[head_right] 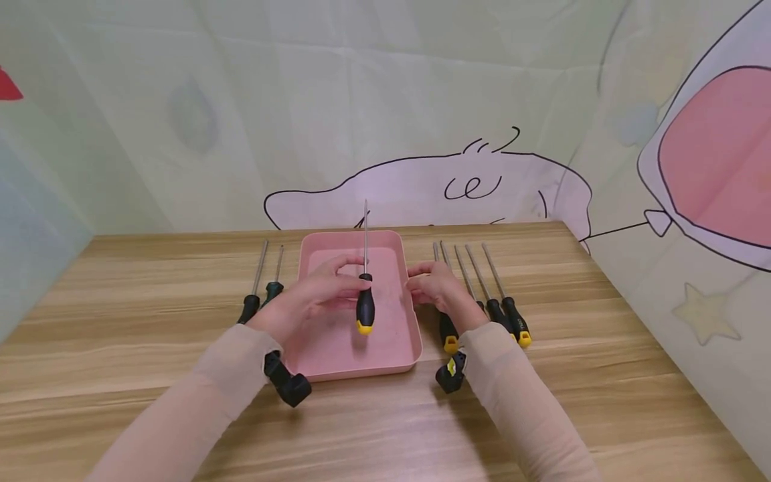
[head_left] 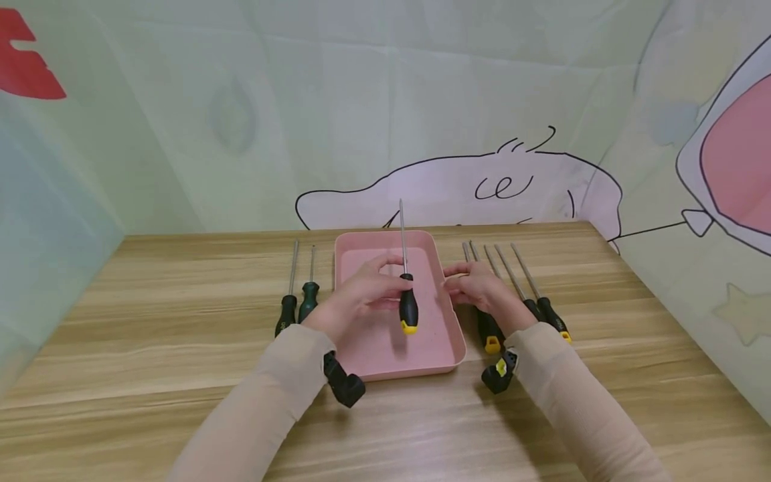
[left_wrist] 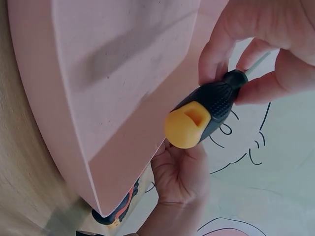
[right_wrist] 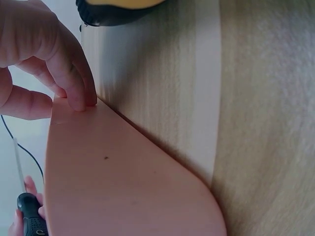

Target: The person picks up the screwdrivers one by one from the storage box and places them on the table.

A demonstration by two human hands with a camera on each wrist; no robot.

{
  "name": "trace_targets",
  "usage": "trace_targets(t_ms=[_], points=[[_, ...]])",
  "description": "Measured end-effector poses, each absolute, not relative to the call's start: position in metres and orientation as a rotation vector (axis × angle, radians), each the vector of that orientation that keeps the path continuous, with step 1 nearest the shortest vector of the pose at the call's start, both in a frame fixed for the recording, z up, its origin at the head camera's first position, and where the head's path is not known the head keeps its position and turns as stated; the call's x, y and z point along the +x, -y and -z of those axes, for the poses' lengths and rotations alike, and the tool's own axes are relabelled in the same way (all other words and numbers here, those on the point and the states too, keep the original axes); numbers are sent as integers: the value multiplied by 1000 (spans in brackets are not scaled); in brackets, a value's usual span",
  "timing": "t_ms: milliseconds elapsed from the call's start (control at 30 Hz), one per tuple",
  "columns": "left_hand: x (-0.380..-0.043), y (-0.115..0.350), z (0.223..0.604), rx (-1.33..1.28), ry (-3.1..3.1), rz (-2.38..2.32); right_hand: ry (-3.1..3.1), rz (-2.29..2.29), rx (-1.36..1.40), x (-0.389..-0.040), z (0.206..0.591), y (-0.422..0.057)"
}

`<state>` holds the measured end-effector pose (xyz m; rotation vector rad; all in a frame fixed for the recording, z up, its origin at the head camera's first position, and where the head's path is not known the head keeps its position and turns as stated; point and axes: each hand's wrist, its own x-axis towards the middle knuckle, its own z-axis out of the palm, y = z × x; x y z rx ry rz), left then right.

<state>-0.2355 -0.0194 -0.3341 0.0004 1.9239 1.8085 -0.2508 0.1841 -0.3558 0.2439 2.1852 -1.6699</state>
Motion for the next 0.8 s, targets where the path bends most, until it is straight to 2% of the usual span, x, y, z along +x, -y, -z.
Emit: trace_targets(t_ms=[500, 800], points=[[-235, 50, 326, 136, -1959, -1834, -2170, 1692, 212, -251, 355, -184], [-236, 76, 325, 129, -1994, -1825, -2163, 1689, 234, -251, 357, -184]])
